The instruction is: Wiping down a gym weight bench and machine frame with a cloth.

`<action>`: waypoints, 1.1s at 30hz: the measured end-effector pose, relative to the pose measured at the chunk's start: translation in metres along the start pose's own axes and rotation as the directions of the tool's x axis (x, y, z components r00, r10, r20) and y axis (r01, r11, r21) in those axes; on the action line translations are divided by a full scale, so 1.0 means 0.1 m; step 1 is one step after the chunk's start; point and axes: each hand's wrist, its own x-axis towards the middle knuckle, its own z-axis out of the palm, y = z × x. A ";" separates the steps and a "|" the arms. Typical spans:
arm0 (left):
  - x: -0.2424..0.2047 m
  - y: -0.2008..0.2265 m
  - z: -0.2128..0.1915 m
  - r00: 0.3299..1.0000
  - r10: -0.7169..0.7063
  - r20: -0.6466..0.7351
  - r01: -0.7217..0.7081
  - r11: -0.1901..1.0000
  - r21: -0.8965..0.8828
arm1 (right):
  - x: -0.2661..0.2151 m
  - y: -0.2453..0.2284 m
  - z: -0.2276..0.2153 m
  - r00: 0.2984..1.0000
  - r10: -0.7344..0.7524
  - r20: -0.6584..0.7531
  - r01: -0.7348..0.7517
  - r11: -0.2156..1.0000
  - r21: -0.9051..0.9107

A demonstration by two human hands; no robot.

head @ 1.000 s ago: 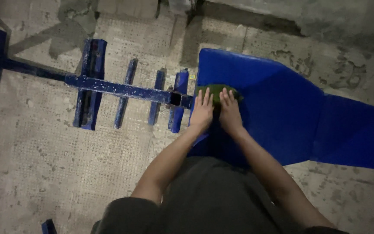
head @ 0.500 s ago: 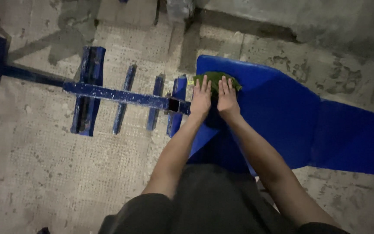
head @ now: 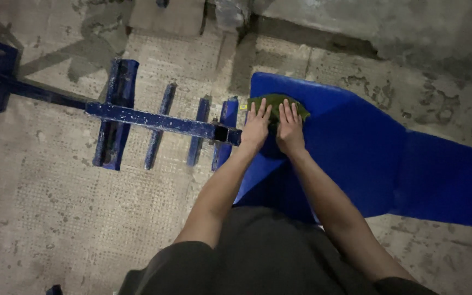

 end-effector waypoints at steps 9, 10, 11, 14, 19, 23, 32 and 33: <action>-0.50 0.30 -0.02 0.998 0.065 -0.006 -0.065 0.998 0.020 | -0.48 0.12 0.19 0.998 -0.053 0.025 0.053 0.998 -0.028; -0.36 0.24 0.06 0.998 0.068 -0.004 -0.068 0.998 0.019 | -0.39 0.14 0.17 0.999 -0.049 0.025 0.049 0.998 -0.029; -0.21 0.18 0.16 0.999 0.052 -0.010 -0.051 0.996 0.079 | -0.29 0.16 0.15 0.998 -0.062 0.010 0.062 0.998 -0.029; -0.04 0.23 0.09 0.999 0.039 -0.029 -0.035 0.993 0.117 | -0.22 0.14 -0.10 0.997 -0.071 -0.008 0.070 0.996 -0.055; -0.55 0.41 0.03 0.996 0.088 -0.025 -0.087 0.995 0.039 | -0.69 0.10 -0.24 0.997 -0.001 0.076 0.011 0.993 -0.122; -0.89 0.70 0.22 0.995 0.103 -0.013 -0.100 0.983 0.154 | -1.00 0.24 -0.14 0.981 0.096 0.169 -0.068 0.984 -0.167; -0.50 0.84 0.29 0.996 0.079 -0.046 -0.069 0.980 0.185 | -0.81 0.42 -0.33 0.960 0.209 0.187 -0.174 0.967 -0.188; -0.60 0.85 0.30 0.994 0.106 -0.017 -0.099 0.963 0.252 | -0.94 0.42 -0.29 0.965 0.205 0.165 -0.175 0.968 -0.180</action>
